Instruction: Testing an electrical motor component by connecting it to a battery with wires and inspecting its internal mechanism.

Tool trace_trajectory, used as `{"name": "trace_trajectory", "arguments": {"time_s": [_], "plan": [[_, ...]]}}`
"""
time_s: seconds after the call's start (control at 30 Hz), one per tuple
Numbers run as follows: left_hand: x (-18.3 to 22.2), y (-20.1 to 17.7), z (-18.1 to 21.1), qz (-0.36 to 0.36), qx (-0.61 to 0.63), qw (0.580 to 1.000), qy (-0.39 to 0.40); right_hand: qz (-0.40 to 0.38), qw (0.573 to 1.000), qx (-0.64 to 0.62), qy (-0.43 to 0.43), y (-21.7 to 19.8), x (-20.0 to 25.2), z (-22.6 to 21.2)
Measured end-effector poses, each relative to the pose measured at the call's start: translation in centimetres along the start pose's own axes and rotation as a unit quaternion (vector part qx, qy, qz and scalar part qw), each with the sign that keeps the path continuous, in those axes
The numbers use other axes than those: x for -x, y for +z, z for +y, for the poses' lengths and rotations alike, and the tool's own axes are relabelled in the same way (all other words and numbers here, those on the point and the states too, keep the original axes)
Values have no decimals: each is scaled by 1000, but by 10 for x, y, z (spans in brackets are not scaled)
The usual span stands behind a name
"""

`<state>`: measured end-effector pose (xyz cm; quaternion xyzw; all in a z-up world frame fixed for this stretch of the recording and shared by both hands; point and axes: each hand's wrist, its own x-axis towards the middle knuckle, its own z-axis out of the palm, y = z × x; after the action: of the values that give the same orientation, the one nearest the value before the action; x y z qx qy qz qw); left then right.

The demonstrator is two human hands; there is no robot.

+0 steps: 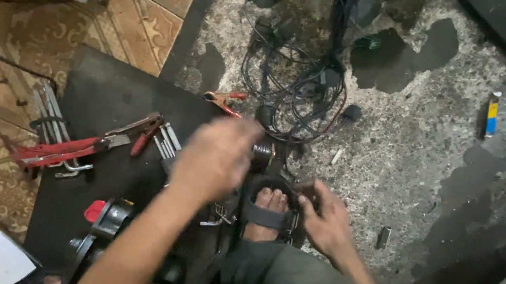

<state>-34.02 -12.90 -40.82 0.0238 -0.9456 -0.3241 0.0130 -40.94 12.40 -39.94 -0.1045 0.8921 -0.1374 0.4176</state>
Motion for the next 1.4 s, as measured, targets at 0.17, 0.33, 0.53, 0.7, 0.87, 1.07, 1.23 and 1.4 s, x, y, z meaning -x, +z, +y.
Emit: {"name": "trace_trajectory", "arguments": {"time_s": [0.17,0.33,0.53,0.7,0.87,1.07,1.23,1.4], "plan": [[-5,-26,-33,130,-106,976,-137,6,1000,16,-12,2,-4,4],[-2,-6,-60,-41,-150,960,-231,2,999,0,-45,-6,3,-20],[1,-13,-56,-26,-125,971,-200,25,998,37,-52,3,4,-13],[11,-52,-14,6,170,947,-273,63,992,-38,-99,9,0,-8],[33,-39,9,125,461,825,-301,72,988,-61,-120,15,-2,1],[52,-48,53,127,408,877,-220,95,978,-86,-164,22,-8,8],[67,-52,55,-83,-16,993,-77,114,972,-88,-185,19,-9,8],[101,-12,30,-159,-144,973,-87,96,976,-90,-175,18,-16,10]]}}
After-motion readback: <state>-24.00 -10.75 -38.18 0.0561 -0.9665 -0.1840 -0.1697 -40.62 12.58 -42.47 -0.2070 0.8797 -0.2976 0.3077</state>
